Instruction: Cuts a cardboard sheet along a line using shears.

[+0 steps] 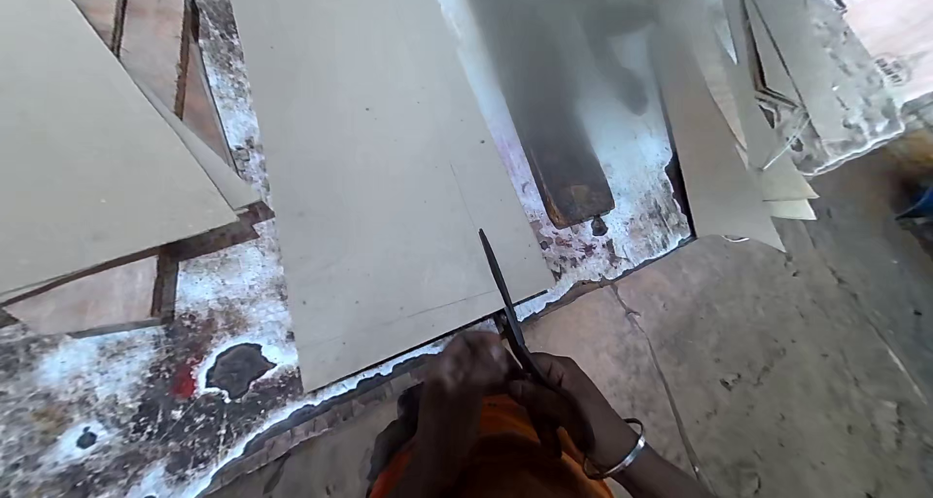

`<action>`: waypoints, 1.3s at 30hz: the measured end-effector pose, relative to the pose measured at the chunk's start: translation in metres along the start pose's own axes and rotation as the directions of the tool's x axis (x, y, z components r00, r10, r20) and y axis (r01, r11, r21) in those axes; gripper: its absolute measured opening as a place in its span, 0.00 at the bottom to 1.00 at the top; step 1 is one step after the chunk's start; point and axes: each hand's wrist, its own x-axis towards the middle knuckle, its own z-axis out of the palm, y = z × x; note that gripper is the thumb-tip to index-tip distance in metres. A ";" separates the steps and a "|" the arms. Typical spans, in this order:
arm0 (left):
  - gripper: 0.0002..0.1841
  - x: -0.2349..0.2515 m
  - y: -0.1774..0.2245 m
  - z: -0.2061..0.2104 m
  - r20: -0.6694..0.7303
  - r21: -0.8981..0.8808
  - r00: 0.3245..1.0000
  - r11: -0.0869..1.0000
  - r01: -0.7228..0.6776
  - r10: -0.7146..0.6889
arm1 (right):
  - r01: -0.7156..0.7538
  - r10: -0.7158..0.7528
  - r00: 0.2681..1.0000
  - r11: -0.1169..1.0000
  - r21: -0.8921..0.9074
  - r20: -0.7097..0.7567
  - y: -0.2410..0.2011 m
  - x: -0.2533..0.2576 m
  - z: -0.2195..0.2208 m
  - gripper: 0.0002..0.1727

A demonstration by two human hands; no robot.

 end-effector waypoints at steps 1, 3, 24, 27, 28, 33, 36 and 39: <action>0.09 -0.012 0.001 -0.001 0.066 0.196 0.992 0.973 -0.122 0.111 | -0.008 0.008 1.000 1.000 -0.019 -0.004 -0.001 0.000 -0.003 0.19; 0.07 -0.017 0.003 -0.008 0.151 0.563 0.878 0.690 -0.455 0.455 | -0.039 0.038 0.999 0.998 -0.044 -0.015 0.000 0.002 -0.008 0.18; 0.16 0.077 -0.005 -0.026 0.612 0.781 0.528 -0.345 -0.520 0.589 | -0.187 0.192 0.980 0.977 -0.103 0.043 -0.015 0.008 -0.021 0.24; 0.15 0.073 0.004 -0.027 0.624 0.771 0.541 -0.330 -0.545 0.564 | -0.200 0.211 0.973 0.972 -0.122 0.090 -0.025 0.007 -0.021 0.23; 0.14 0.073 0.004 -0.027 0.626 0.768 0.538 -0.329 -0.549 0.564 | -0.157 0.169 0.982 0.979 -0.131 0.085 -0.017 0.010 -0.022 0.24; 0.13 0.077 -0.003 -0.031 0.630 0.762 0.543 -0.309 -0.569 0.555 | -0.077 0.077 0.997 0.995 -0.063 -0.007 0.009 0.012 -0.015 0.24; 0.13 0.071 0.002 -0.028 0.626 0.753 0.502 -0.294 -0.588 0.597 | -0.260 0.256 0.964 0.964 0.055 0.074 -0.036 -0.012 -0.008 0.25; 0.13 0.070 0.010 -0.026 0.668 0.728 0.506 -0.338 -0.596 0.546 | -0.188 0.196 0.979 0.975 -0.115 0.059 -0.029 -0.003 -0.019 0.27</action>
